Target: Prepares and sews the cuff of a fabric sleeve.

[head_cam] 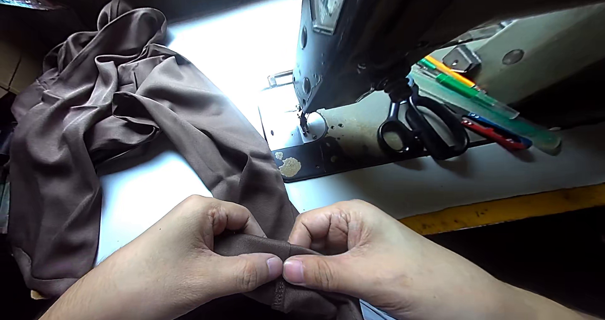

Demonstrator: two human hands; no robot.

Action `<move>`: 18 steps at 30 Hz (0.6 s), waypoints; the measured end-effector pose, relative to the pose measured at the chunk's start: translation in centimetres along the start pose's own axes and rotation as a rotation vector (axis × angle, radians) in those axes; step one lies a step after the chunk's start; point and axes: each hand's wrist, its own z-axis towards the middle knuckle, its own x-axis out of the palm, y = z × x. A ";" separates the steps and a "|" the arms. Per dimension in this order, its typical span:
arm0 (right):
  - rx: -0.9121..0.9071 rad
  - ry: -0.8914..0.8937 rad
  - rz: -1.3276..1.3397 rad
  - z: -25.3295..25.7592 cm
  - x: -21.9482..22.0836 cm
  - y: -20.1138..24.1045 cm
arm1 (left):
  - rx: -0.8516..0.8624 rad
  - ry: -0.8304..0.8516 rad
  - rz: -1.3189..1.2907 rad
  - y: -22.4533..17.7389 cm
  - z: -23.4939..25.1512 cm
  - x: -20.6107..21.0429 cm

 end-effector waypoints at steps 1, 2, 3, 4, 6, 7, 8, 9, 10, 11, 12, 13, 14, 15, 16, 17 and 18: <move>-0.007 -0.005 -0.011 0.0 0.0 0.0 | -0.001 -0.004 0.007 0.0 -0.1 0.0; -0.026 -0.009 -0.025 0.0 0.1 -0.1 | 0.002 -0.011 0.020 0.0 -0.1 0.0; -0.050 -0.013 -0.046 0.1 0.1 -0.2 | 0.010 -0.025 0.040 0.0 -0.2 0.1; -0.076 -0.017 -0.073 0.1 0.1 -0.3 | 0.018 -0.048 0.068 0.0 -0.2 0.1; -0.128 -0.043 -0.143 0.2 0.3 -0.6 | 0.051 -0.110 0.130 0.1 -0.3 0.4; -0.147 -0.059 -0.169 0.2 0.3 -0.6 | 0.064 -0.136 0.150 0.1 -0.3 0.5; -0.164 -0.073 -0.184 0.2 0.3 -0.6 | 0.074 -0.155 0.159 0.1 -0.3 0.5; -0.177 -0.084 -0.193 0.2 0.4 -0.6 | 0.077 -0.167 0.162 0.2 -0.3 0.5; -0.186 -0.091 -0.197 0.2 0.4 -0.5 | 0.075 -0.175 0.161 0.2 -0.3 0.5; -0.194 -0.097 -0.202 0.3 0.4 -0.5 | 0.072 -0.180 0.155 0.2 -0.3 0.5; -0.205 -0.100 -0.217 0.4 0.4 -0.5 | 0.075 -0.189 0.148 0.2 -0.3 0.4; -0.219 -0.105 -0.234 0.5 0.5 -0.4 | 0.082 -0.201 0.150 0.2 -0.4 0.4; -0.245 -0.113 -0.259 0.6 0.6 -0.4 | 0.092 -0.216 0.169 0.1 -0.5 0.2; -0.280 -0.135 -0.291 0.8 0.8 -0.4 | 0.099 -0.238 0.209 0.0 -0.7 0.0; -0.335 -0.168 -0.327 1.0 1.1 -0.4 | 0.105 -0.257 0.256 -0.4 -1.0 -0.2; -0.410 -0.203 -0.376 1.1 1.5 -0.4 | 0.109 -0.267 0.305 -0.9 -1.4 -0.6; -0.497 -0.239 -0.430 1.1 1.9 -0.2 | 0.108 -0.262 0.344 -1.6 -1.8 -1.1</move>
